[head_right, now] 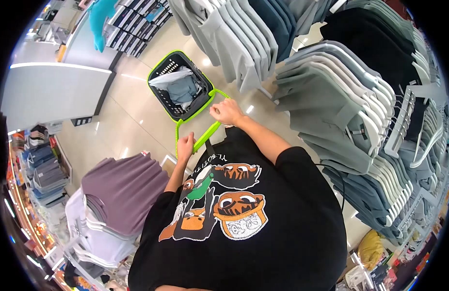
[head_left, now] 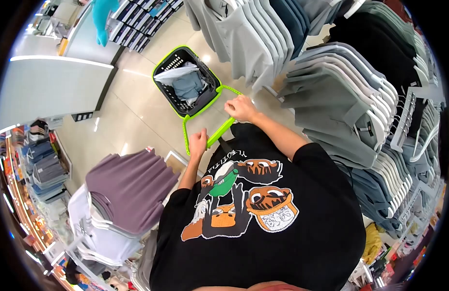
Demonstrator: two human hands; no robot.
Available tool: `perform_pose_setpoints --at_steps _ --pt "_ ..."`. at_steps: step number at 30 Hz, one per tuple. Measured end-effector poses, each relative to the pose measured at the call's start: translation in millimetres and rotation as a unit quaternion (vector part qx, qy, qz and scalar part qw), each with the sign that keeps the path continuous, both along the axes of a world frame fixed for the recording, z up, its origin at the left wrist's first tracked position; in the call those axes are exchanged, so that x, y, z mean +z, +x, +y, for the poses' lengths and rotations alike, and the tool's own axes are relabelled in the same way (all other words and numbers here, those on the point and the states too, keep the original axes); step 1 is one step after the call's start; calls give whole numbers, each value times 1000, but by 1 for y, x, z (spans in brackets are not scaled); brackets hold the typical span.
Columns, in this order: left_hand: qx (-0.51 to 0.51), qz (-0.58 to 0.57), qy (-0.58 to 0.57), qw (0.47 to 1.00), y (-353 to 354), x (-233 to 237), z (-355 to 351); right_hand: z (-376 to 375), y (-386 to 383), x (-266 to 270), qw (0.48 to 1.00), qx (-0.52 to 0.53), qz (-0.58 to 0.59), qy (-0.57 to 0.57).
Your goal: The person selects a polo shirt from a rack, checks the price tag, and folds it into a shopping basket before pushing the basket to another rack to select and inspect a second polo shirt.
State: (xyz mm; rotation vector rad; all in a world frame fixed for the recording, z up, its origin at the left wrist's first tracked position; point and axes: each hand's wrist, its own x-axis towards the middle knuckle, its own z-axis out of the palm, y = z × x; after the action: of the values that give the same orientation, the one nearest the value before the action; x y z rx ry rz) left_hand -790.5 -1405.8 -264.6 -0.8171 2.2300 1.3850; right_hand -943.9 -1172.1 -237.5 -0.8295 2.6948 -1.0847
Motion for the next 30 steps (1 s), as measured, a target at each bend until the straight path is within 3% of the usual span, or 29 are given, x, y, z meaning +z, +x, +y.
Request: perform_pose_setpoints --at_steps 3,6,9,11,13,15,17,19,20,21,23,24,26,28,30 --pt "-60 99 -62 991 -16 3 -24 -17 -9 11 996 -9 -88 -2" --pt "-8 30 143 989 -46 34 -33 -19 -10 18 990 39 -134 20" --pt "-36 72 161 984 -86 62 -27 -12 -14 29 989 75 -126 29" --pt "-61 89 185 977 -122 88 -21 -5 -16 53 994 12 -73 -82" --pt "-126 174 187 959 -161 131 -4 4 -28 116 988 -26 -93 -122" --pt "-162 199 182 949 -195 168 16 18 -42 167 960 -83 -69 -260" --pt "-229 297 155 914 -221 205 42 43 -63 206 930 -170 13 -327" --pt "-277 415 127 857 -245 231 74 64 -95 210 864 -310 135 -372" --pt "-321 484 81 810 -259 247 89 73 -114 207 841 -373 178 -348" --pt "-361 549 36 753 -273 261 105 87 -132 199 854 -392 238 -245" --pt "-403 614 -21 678 -301 275 137 90 -148 164 859 -429 198 -201" --pt "-408 613 -18 676 -314 270 149 86 -141 157 888 -412 63 -196" --pt "-402 687 -228 560 -333 257 164 65 -124 156 895 -382 8 -229" --pt "-453 640 -256 566 -335 242 157 58 -115 150 897 -385 -12 -218" --pt "-568 487 -329 576 -330 242 145 65 -108 141 925 -273 -151 -218"
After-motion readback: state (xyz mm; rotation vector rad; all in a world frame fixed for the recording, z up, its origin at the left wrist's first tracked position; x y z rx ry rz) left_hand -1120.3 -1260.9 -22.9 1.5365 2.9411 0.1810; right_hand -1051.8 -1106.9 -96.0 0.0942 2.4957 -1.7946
